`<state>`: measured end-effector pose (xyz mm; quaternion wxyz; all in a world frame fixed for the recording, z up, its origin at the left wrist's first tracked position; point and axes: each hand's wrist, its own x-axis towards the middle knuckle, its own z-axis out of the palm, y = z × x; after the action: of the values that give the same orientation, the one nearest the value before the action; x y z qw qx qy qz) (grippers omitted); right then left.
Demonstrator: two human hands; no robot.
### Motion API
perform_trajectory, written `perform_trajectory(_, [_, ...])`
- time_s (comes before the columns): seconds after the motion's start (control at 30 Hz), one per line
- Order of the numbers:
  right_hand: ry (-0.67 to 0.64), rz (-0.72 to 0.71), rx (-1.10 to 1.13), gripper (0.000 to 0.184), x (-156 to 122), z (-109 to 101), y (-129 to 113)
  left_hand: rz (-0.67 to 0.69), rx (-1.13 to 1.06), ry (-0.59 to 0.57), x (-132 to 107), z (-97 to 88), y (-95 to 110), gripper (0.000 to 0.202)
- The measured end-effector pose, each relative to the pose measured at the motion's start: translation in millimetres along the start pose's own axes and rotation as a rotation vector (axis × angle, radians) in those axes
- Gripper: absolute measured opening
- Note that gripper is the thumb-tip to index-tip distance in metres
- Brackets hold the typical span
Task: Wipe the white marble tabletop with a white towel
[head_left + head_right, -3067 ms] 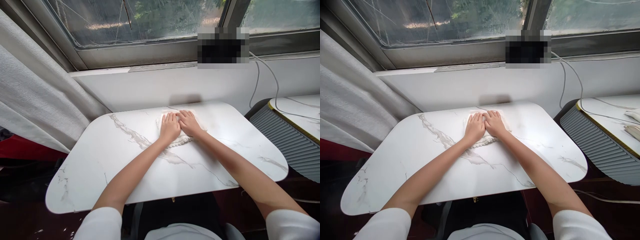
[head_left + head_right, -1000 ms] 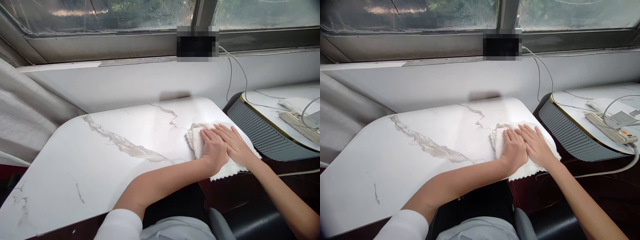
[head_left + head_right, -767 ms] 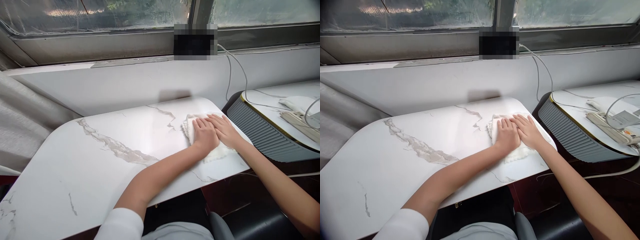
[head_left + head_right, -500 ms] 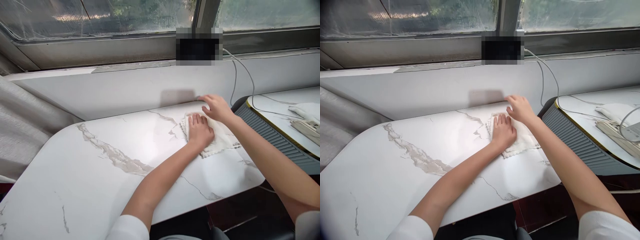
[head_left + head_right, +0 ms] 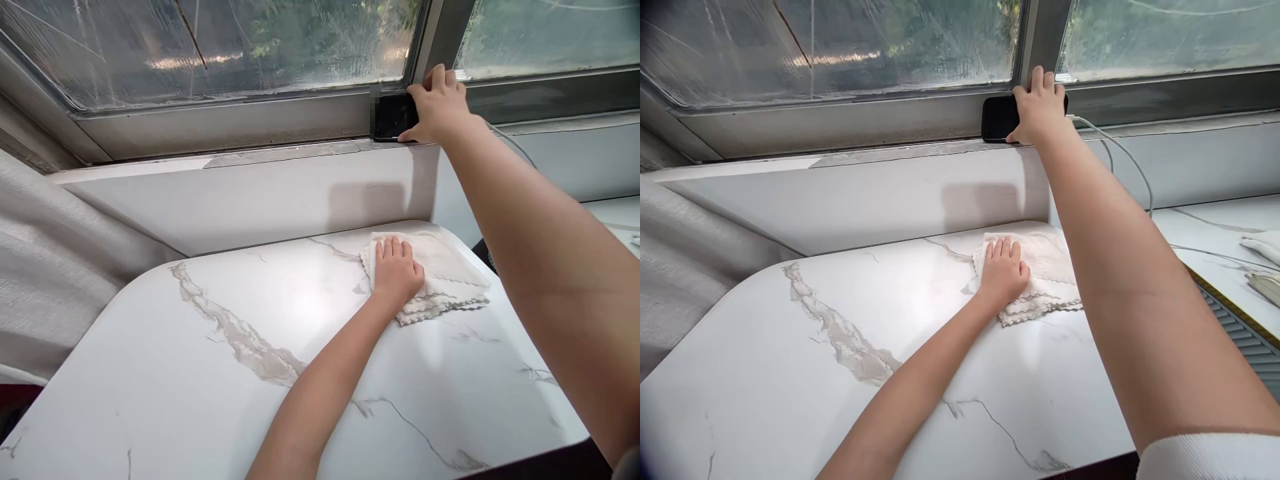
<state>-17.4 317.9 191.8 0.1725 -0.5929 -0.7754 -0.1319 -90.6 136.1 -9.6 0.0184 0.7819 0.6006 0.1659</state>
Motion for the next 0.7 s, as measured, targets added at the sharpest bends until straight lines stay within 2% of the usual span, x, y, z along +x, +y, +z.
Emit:
perform_trajectory(0.2, [0.080,-0.009,0.063,0.074,-1,4,4,0.007,0.036,-0.020,-3,-2.9,3,0.053])
perform_trajectory(0.5, [0.062,0.007,0.048,0.072,-11,0,-1,-0.005,0.076,-0.013,-15,-6.5,8,0.053])
perform_trajectory(0.7, [0.068,-0.023,0.047,0.071,-11,6,4,-0.010,0.068,-0.006,-15,-7.1,7,0.052])
